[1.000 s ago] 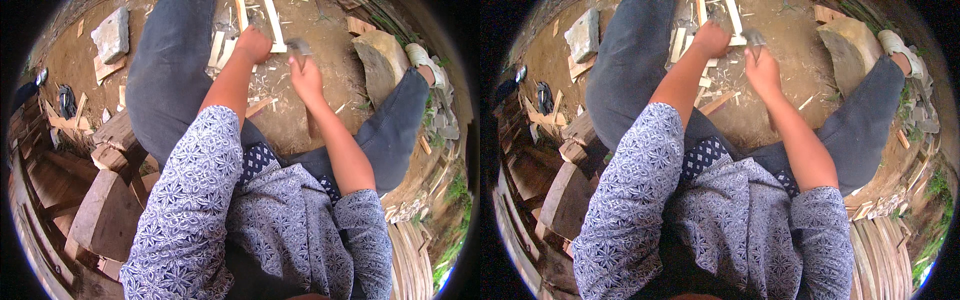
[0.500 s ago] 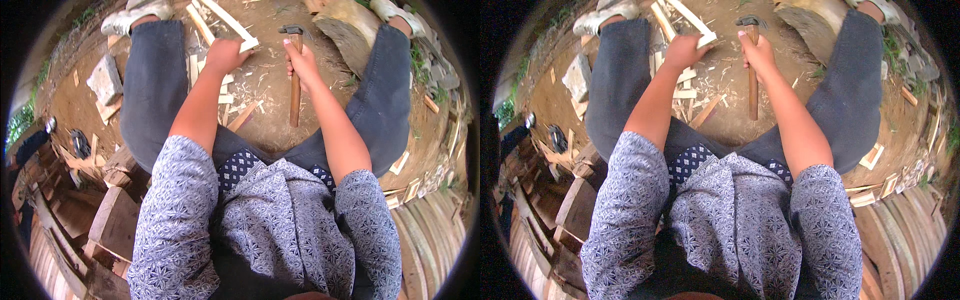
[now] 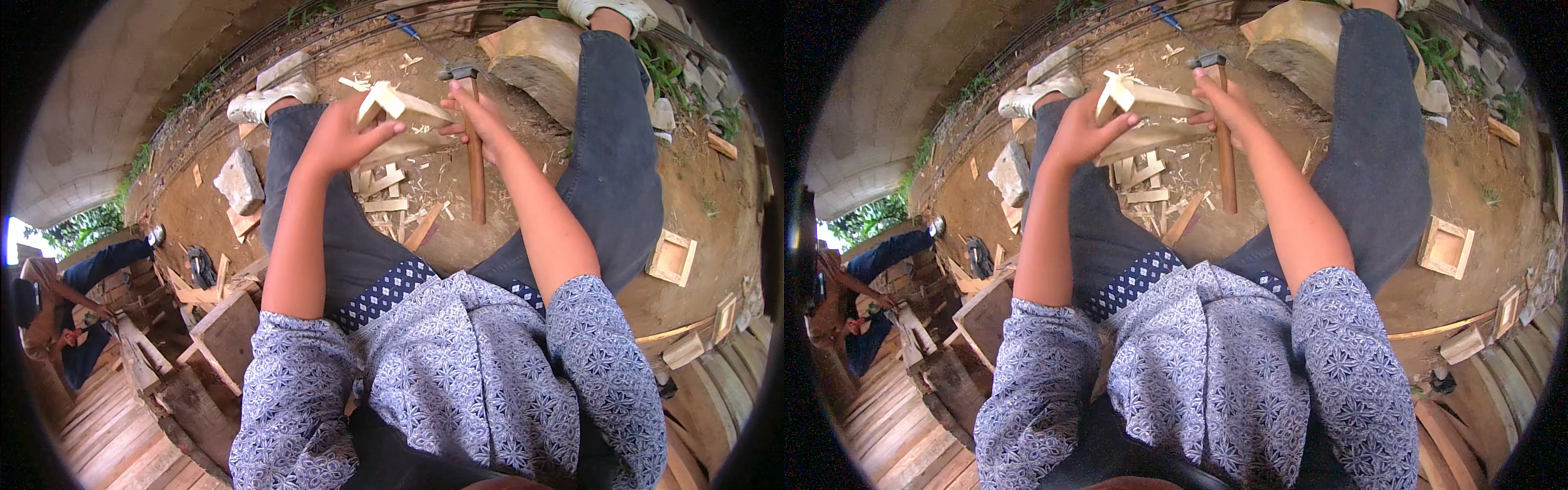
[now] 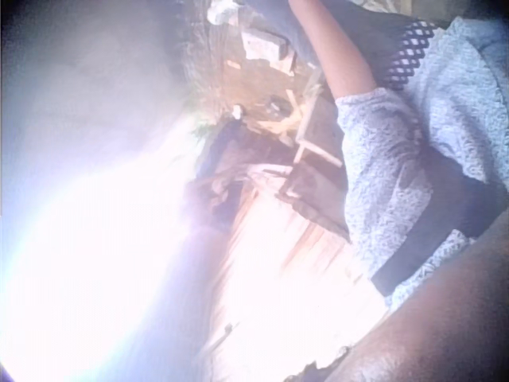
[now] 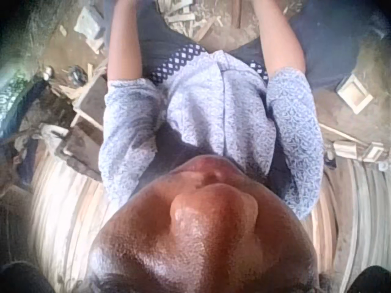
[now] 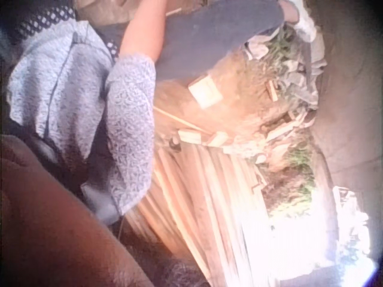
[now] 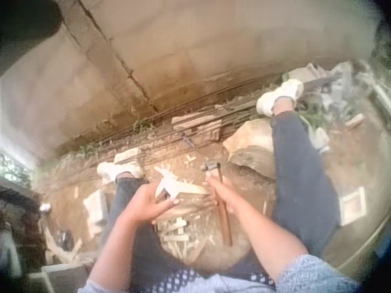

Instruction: The person assembles a rectangular wooden frame by joining four cut pieces together. They use a hammer to tap the joints and align the pieces on the ground.

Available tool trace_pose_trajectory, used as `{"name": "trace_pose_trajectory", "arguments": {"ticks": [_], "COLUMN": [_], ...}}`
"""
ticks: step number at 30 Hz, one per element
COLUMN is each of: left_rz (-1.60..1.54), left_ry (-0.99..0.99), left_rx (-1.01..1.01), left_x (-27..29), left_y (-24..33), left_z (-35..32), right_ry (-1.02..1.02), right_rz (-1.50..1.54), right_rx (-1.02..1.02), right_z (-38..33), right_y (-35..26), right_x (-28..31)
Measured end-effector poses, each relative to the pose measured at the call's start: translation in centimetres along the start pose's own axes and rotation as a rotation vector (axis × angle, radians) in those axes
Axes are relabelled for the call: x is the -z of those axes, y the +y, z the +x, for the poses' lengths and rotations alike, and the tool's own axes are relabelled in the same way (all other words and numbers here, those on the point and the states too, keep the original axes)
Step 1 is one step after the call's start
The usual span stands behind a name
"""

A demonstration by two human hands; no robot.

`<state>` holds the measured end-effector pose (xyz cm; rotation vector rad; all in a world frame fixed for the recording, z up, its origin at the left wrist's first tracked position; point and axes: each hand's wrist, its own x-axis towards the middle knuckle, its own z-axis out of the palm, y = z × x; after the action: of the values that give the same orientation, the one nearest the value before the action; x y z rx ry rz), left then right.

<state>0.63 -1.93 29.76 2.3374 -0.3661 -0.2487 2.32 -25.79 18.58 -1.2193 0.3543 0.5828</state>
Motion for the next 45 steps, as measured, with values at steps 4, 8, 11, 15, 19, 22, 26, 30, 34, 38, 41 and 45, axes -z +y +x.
{"name": "trace_pose_trajectory", "arguments": {"ticks": [4, 8, 11, 15, 19, 22, 26, 30, 34, 38, 41, 45], "left_rz": [0.139, 0.319, 0.444, 0.532, 0.677, 0.759, 0.864, 0.827, 0.841, 0.923, 0.97, 1.222], "left_ry": [-0.073, -0.056, -0.049, -0.11, -0.254, -0.318, -0.431, -0.42, -0.381, -0.353, -0.353, -0.148], "left_rx": [-0.116, -0.311, -0.381, -0.569, -0.628, -0.663, -0.575, -0.623, -0.659, -0.621, -0.571, -0.545], "left_x": [-0.4, -2.4, -4.0, -5.4, -6.0, -7.2, -8.2, -9.4, -11.4, -12.8, -12.7, -13.7], "left_y": [1.2, 0.9, 0.3, -1.7, -5.1, -8.8, -12.0, -13.9, -15.7, -16.6, -16.7, -19.0], "left_z": [-0.7, -0.3, -0.4, 0.5, 0.7, 0.8, 1.0, 2.1, 2.3, 2.2, 2.1, 1.9], "right_ry": [0.047, 0.036, 0.156, 0.239, 0.345, 0.51, 0.597, 0.666, 0.706, 0.725, 0.699, 0.671], "right_rz": [0.067, -0.033, -0.008, 0.172, 0.162, 0.07, 0.082, 0.088, 0.091, 0.095, 0.063, -0.058], "right_rx": [0.012, 0.066, 0.058, -0.01, -0.016, 0.032, 0.092, 0.084, 0.073, 0.112, 0.067, 0.049], "right_z": [-0.5, 1.0, 3.0, 4.1, 5.4, 5.0, 3.7, 3.6, 3.9, 4.3, 4.6, 4.9], "right_y": [0.4, 0.6, 2.4, 4.5, 6.7, 8.0, 8.7, 9.3, 10.5, 11.4, 12.0, 12.9], "right_x": [0.1, 0.8, 0.6, 1.6, 1.7, 0.9, -0.5, -0.4, 0.1, 0.9, 1.6, 2.3]}}
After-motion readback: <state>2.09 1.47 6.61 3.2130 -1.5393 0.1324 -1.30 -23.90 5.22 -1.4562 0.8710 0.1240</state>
